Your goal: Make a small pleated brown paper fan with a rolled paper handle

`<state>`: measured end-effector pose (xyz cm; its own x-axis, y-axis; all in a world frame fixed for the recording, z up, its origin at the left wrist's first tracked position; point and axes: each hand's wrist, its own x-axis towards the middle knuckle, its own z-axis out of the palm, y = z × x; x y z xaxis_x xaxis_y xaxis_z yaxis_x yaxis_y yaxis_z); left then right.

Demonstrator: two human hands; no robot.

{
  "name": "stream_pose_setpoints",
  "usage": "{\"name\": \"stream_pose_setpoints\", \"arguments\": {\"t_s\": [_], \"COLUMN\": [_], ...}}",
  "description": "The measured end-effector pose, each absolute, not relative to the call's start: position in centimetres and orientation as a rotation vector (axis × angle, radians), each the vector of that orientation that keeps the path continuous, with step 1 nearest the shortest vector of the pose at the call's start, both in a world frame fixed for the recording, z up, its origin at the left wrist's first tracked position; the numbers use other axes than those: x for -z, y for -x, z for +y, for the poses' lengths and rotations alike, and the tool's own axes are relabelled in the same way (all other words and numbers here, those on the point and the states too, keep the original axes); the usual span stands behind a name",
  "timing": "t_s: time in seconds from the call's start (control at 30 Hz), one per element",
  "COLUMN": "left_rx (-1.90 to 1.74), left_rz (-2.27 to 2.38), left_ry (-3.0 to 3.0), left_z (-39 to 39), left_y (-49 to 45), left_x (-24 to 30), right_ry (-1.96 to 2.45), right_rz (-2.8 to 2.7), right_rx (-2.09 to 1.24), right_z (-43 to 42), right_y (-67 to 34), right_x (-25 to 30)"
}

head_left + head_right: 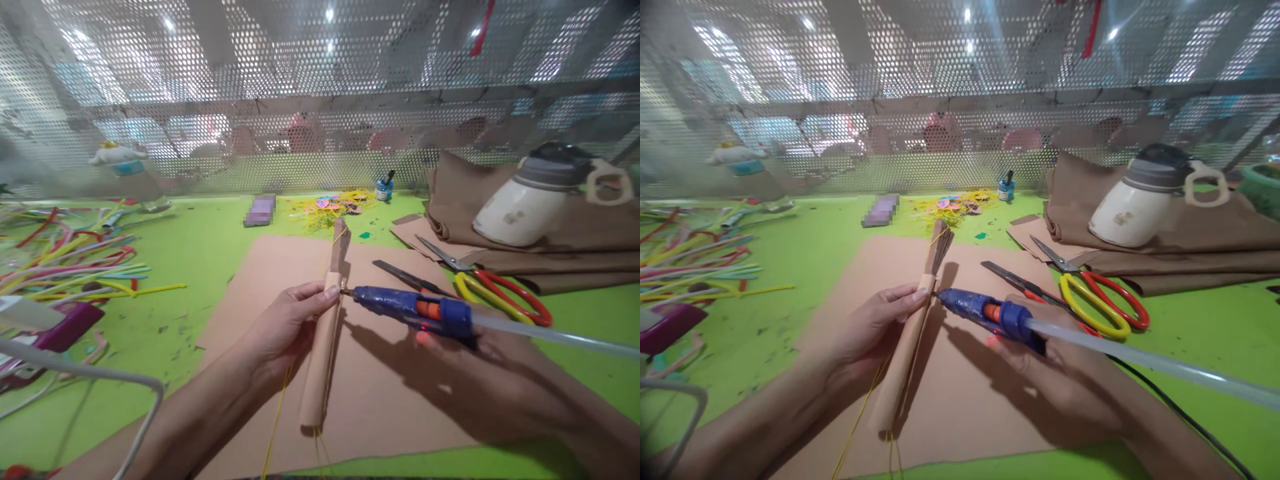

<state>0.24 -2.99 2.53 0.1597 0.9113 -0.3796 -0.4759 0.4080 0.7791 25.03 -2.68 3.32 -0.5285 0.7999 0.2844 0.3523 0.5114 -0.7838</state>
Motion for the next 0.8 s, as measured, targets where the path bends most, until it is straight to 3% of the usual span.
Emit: {"name": "stream_pose_setpoints", "arguments": {"t_s": [0.8], "left_rx": [-1.073], "left_rz": [0.892], "left_ry": [-0.560], "left_z": [-3.4], "left_y": [-0.5], "left_x": [-2.7], "right_ry": [0.963], "right_rz": [-2.023], "right_rx": [-0.902], "right_z": [-2.3], "right_y": [-25.0], "right_x": [-2.5]}}
